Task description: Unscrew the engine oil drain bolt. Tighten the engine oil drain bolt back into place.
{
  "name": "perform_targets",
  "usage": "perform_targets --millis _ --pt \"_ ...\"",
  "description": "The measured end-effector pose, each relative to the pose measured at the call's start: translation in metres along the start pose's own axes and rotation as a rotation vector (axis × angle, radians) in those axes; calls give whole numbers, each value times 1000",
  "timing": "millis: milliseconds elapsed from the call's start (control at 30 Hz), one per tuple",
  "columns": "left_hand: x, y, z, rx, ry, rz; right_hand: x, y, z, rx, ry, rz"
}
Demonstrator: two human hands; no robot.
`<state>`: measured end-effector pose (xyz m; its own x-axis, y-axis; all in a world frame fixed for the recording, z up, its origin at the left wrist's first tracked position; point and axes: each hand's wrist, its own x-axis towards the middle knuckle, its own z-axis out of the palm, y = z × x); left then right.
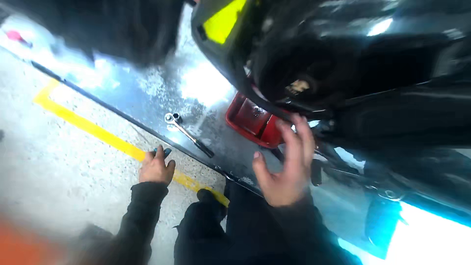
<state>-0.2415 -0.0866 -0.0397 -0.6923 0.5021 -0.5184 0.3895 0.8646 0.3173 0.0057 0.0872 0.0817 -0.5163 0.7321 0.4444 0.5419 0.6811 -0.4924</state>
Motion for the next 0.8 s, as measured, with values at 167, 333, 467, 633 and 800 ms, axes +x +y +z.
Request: perform_targets --millis 167,333,467,633,800 --pt "50 -10 -27 148 -8 64 -2 9 26 -282 45 130" --pt "86 -27 -47 316 -68 122 -10 12 46 -436 92 291" --pt "103 -45 -62 483 -70 185 -3 5 59 -554 130 408" --pt "136 -52 -57 626 -36 244 -6 4 65 -623 130 456" --pt "163 -49 -44 631 -2 265 2 9 67 -607 170 482"
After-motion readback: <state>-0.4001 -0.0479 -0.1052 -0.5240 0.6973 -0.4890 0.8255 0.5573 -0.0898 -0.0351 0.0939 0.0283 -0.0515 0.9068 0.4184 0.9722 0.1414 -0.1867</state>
